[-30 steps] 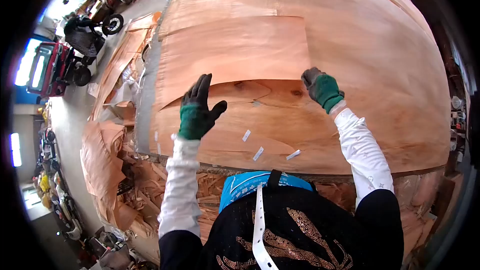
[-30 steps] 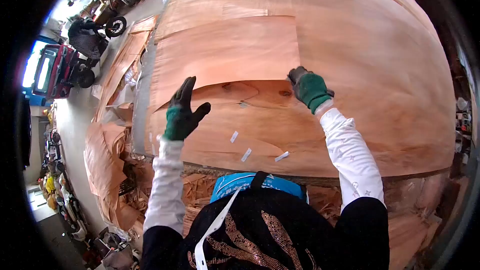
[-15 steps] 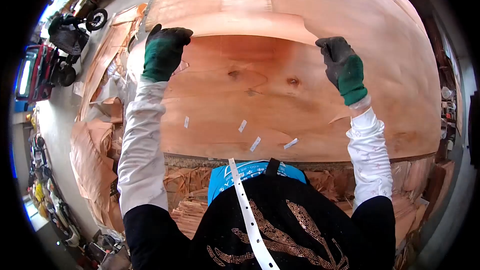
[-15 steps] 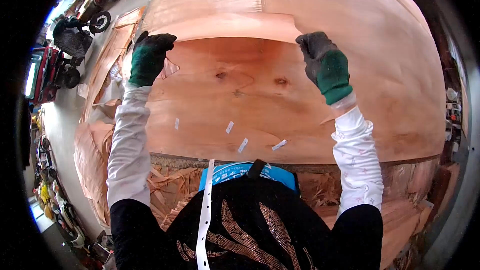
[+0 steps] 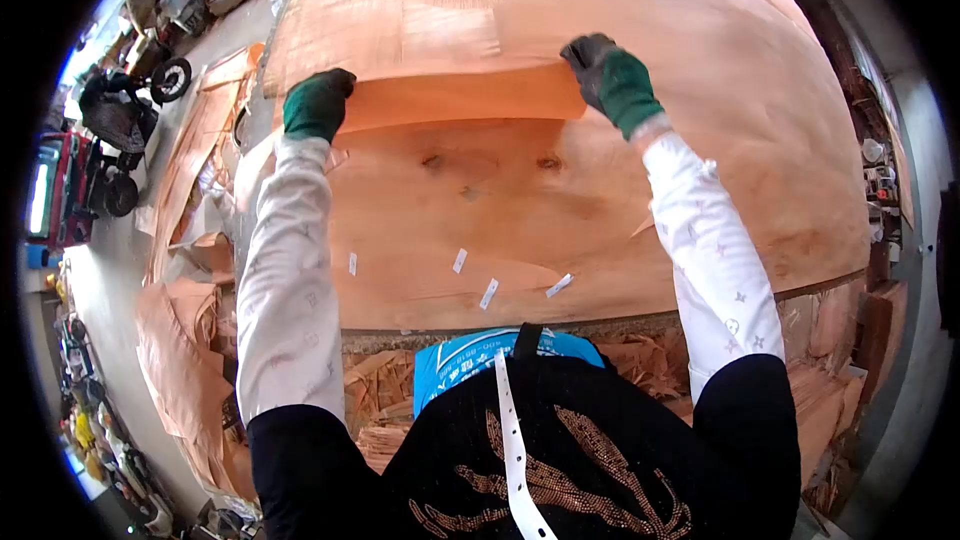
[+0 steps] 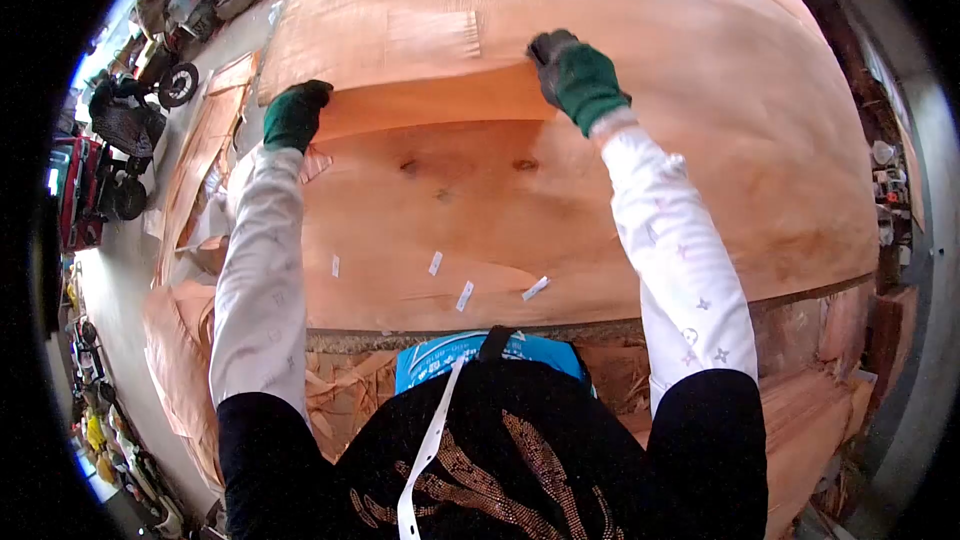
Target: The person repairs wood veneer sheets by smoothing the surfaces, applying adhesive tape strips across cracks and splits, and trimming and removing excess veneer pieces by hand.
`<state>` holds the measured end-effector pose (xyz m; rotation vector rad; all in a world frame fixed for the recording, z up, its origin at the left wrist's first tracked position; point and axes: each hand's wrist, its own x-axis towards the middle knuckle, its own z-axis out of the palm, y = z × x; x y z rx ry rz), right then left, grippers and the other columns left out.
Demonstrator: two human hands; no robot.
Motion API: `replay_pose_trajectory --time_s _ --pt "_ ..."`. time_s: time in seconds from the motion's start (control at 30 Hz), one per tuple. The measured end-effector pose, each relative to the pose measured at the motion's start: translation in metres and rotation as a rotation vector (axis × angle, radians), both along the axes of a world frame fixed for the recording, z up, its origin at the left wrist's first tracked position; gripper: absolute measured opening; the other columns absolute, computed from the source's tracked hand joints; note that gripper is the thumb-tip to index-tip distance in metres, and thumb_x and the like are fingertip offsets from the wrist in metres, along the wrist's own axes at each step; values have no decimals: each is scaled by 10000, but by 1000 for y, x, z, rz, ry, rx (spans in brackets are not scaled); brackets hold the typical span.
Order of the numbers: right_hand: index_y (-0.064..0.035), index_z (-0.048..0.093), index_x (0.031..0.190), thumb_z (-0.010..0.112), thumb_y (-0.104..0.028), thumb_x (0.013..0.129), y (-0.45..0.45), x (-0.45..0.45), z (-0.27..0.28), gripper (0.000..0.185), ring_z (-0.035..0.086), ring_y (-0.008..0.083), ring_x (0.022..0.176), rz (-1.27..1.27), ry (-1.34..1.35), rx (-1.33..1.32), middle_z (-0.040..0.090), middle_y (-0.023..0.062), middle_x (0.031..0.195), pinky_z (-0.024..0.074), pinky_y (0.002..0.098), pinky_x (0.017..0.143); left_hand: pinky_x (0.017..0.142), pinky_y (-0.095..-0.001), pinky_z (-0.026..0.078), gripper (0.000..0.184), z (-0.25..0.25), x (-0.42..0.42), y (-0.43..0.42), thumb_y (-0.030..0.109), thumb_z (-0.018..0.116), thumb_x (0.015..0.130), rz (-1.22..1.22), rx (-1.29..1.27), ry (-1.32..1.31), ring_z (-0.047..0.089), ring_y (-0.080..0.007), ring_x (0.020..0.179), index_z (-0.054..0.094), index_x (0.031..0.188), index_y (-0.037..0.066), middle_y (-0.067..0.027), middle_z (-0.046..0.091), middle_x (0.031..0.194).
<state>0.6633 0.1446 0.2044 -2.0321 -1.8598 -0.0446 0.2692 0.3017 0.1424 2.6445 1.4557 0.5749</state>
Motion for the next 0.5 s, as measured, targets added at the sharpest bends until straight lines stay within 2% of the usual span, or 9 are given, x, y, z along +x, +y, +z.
replay_pose_trajectory --time_s 0.07,0.17,0.23,0.27,0.3,0.33,0.37,0.43,0.5 --pt "-109 641 967 560 -242 892 46 12 16 173 585 377 928 -17 -50 15 642 160 970 488 438 775 789 -416 509 175 17 -2 46 207 573 831 13 76 -5 650 -314 903 699 951 181 -115 689 957" --pt "-125 662 1010 568 -235 891 70 17 71 188 600 350 956 45 -63 383 645 143 1013 493 397 824 780 -410 511 184 80 3 83 208 561 839 67 396 66 649 -306 914 699 956 176 -118 689 956" --pt "-129 674 1032 559 -164 908 64 27 104 173 641 269 917 196 -80 687 666 100 995 504 331 803 764 -398 514 214 140 9 50 125 555 814 78 626 -47 651 -294 893 695 973 154 -104 694 921" --pt "-126 672 1036 554 -133 915 56 30 116 169 644 227 888 235 -106 768 670 74 976 502 303 785 783 -370 517 288 159 9 35 64 540 800 4 648 -150 658 -271 896 682 1042 131 -108 695 949" --pt "-123 669 1039 548 -103 923 44 30 122 169 647 184 859 274 -132 844 673 48 957 501 274 768 802 -342 521 370 172 10 19 2 525 787 -70 664 -253 664 -247 900 668 1112 107 -111 695 977" --pt "-119 660 1051 540 -91 928 28 26 123 174 637 164 850 245 -115 784 671 38 963 496 261 764 817 -327 512 385 183 14 -2 -12 514 791 -92 680 -259 661 -214 899 659 1135 86 -111 697 982" --pt "-115 651 1063 533 -79 933 14 21 120 179 627 143 842 215 -98 722 668 28 969 491 249 761 859 -327 487 386 171 12 -9 -25 519 777 -50 664 -231 649 -223 927 666 1115 91 -92 695 999" --pt "-212 652 1070 615 -89 793 7 25 82 305 607 271 901 221 33 653 632 48 1021 505 358 748 932 -356 436 402 136 12 -13 -39 518 762 -150 688 -238 637 -226 965 672 1103 108 -82 686 1033" --pt "-174 647 1072 613 -52 781 -3 22 48 318 616 278 872 243 45 522 628 75 1037 507 347 740 968 -457 389 389 105 16 -23 10 523 752 -128 626 -163 617 -238 1014 652 1089 154 -39 673 1034"
